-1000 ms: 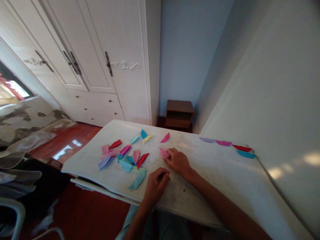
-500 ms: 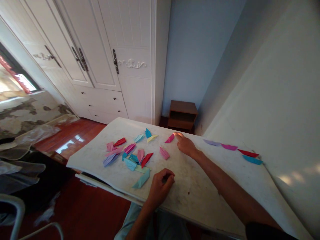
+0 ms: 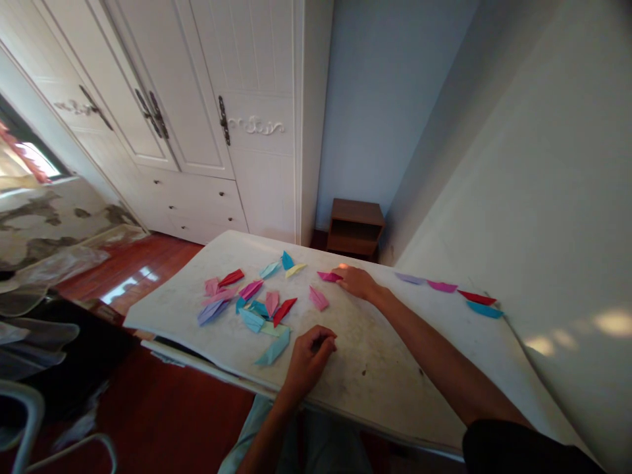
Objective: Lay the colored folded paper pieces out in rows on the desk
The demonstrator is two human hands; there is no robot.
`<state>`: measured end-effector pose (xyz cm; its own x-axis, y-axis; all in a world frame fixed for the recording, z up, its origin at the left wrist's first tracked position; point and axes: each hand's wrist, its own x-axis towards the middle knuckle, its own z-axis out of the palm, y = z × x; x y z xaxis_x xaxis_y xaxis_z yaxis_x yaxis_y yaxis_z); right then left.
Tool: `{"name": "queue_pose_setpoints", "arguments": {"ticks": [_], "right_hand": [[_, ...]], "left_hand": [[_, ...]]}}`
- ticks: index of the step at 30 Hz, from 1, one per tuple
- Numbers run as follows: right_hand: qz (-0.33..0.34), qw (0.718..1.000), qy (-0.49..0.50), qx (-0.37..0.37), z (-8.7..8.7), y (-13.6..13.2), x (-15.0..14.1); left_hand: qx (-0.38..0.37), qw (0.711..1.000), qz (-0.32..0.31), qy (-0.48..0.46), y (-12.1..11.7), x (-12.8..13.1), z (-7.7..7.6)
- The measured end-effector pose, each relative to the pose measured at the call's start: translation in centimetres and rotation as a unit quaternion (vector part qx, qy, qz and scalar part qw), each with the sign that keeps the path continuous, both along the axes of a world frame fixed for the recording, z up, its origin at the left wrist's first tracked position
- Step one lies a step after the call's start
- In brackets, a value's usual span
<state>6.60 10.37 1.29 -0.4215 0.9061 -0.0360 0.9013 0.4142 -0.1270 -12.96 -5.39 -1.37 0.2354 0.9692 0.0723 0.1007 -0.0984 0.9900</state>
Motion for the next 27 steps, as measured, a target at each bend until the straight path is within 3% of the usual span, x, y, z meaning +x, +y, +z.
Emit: {"name": "queue_pose_setpoints", "arguments": {"ticks": [6, 13, 19, 23, 27], "right_hand": [[0.012, 0.998, 0.043, 0.040, 0.5, -3.2, 1.6], [0.009, 0.973, 0.181, 0.141, 2.9, -8.7, 5.3], [-0.090, 0.959, 0.224, 0.147, 3.7, -13.3, 9.8], [-0.163, 0.945, 0.249, 0.137, 2.7, -14.9, 15.0], [-0.271, 0.938, 0.192, 0.102, 0.8, -15.5, 20.9]], "left_hand": [[0.005, 1.000, 0.003, 0.012, 0.1, 0.0, -0.2], [0.018, 0.999, 0.024, 0.039, 0.0, 0.1, 0.1], [0.023, 0.996, 0.034, 0.077, 0.4, 0.3, 0.4], [0.020, 0.995, 0.050, 0.090, 0.6, 0.4, 0.5], [0.010, 0.992, 0.060, 0.107, 0.6, 0.4, 0.6]]}}
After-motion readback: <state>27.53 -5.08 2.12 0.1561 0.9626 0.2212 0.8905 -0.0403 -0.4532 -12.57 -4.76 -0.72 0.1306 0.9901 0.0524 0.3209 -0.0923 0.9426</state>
